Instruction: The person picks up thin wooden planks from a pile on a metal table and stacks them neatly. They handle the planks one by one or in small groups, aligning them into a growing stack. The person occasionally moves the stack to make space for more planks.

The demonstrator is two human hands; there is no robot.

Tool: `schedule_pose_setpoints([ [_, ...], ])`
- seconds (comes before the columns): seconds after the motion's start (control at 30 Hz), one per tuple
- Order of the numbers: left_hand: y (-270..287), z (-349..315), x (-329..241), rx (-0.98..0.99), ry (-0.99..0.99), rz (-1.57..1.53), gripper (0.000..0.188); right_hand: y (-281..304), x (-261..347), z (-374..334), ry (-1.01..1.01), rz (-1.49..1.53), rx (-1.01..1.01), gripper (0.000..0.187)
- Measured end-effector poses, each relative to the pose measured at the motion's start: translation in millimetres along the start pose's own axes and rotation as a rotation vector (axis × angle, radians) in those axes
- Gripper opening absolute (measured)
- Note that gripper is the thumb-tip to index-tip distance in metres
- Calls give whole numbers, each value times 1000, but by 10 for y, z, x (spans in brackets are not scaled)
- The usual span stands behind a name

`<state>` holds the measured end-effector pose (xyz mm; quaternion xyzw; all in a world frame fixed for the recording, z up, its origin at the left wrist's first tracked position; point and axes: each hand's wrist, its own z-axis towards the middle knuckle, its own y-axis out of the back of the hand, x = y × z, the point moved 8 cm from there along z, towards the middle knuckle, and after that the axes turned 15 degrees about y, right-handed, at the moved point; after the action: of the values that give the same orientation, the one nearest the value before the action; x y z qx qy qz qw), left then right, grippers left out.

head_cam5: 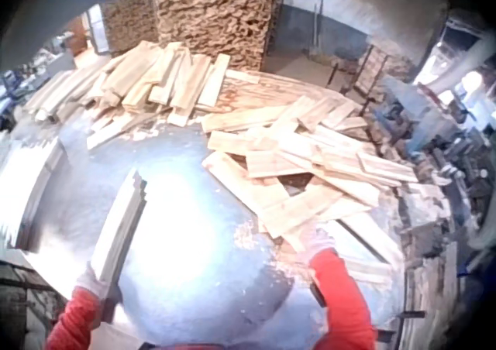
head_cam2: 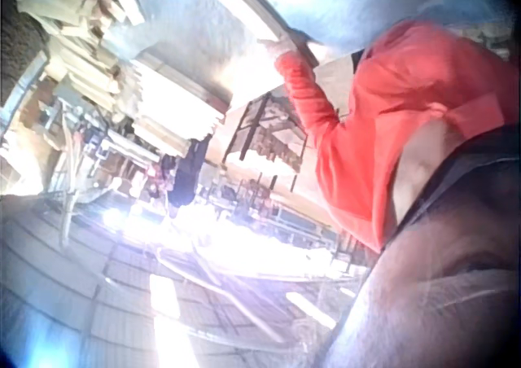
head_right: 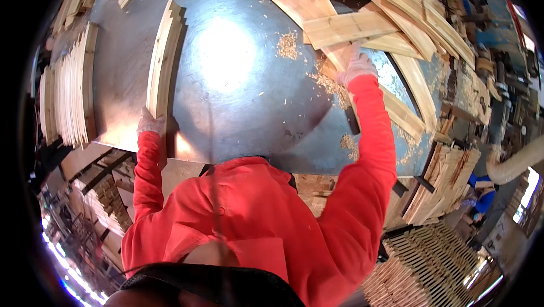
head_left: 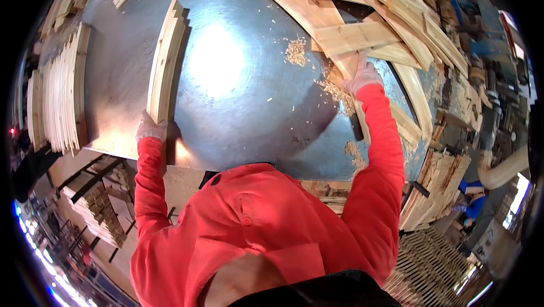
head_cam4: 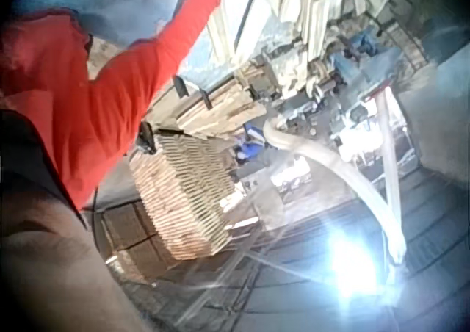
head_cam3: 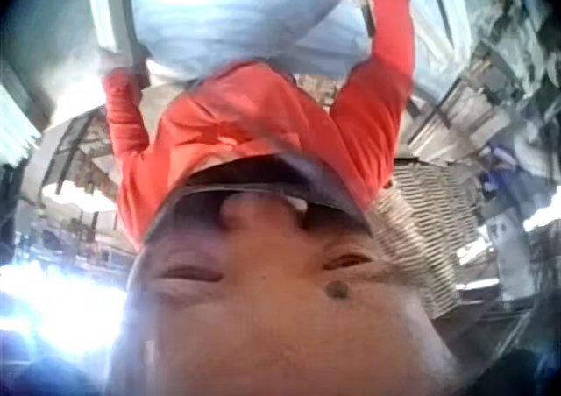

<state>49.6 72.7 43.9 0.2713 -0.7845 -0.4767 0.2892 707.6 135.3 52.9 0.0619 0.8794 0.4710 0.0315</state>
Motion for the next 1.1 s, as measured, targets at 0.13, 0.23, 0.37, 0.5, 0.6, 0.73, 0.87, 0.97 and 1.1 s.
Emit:
schedule_pose_setpoints([
  [0.13,-10,50,42,37,-12,-31,63,-129,468,-297,160,214,-99,121],
  [0.23,-107,111,20,78,-133,-148,65,-704,1094,-395,567,1151,-28,99],
  [0.37,-153,124,-248,188,-176,-264,73,-854,2599,-443,721,2227,703,67],
  [0.5,194,-151,-588,263,-225,-243,79,-882,3643,-281,287,2000,309,49],
  [0.6,65,-245,-523,369,-384,-255,100,-1094,4305,-319,687,1450,66,43],
  [0.73,-182,-223,-143,437,-395,-591,109,-1560,4426,-1154,536,999,263,79],
  [0.87,77,-622,-295,282,-274,-92,122,-1624,4569,-1443,660,375,440,88],
  [0.97,149,-610,-280,378,-204,-93,112,-1612,4376,-1397,874,594,404,90],
  [1.1,-160,-309,-251,975,-466,-1499,100,-1916,4265,-1240,619,1535,384,69],
])
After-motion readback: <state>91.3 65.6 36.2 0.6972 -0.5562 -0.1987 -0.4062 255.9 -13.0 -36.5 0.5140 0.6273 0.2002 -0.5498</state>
